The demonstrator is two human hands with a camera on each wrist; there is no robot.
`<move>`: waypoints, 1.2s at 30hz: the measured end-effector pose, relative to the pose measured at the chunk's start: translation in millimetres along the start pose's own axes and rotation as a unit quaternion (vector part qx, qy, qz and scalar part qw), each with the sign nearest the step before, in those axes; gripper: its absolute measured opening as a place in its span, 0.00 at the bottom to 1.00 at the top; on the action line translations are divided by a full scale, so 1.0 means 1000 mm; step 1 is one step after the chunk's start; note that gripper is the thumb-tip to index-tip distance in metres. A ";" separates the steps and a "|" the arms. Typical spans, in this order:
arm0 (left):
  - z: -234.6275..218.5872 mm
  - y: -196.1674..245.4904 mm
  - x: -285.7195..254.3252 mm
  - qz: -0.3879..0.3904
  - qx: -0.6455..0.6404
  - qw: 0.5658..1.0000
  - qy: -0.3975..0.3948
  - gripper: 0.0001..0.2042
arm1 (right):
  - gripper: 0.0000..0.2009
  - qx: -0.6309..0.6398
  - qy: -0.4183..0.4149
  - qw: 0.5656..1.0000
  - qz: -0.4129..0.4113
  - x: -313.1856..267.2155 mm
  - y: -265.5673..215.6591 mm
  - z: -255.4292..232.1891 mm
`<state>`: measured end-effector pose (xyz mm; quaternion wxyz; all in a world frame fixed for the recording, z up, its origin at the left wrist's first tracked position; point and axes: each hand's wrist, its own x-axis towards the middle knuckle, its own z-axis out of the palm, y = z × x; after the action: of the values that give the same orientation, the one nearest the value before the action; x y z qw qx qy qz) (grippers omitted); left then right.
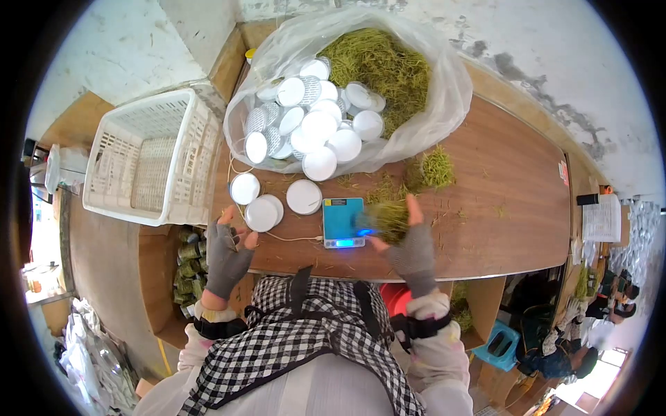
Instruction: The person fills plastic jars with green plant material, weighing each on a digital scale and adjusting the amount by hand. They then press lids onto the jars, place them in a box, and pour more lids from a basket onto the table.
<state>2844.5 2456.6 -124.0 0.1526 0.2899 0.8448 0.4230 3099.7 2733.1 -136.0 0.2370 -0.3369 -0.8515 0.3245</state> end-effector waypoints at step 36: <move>0.008 -0.015 0.011 0.045 0.042 0.996 -0.068 0.30 | 0.26 -0.026 -0.274 0.947 0.166 -0.055 0.048 0.062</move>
<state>2834.8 2461.2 -140.7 0.1781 0.3617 0.8356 0.3732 3117.4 2695.8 -222.7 -0.0717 -0.3774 -0.8239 0.4167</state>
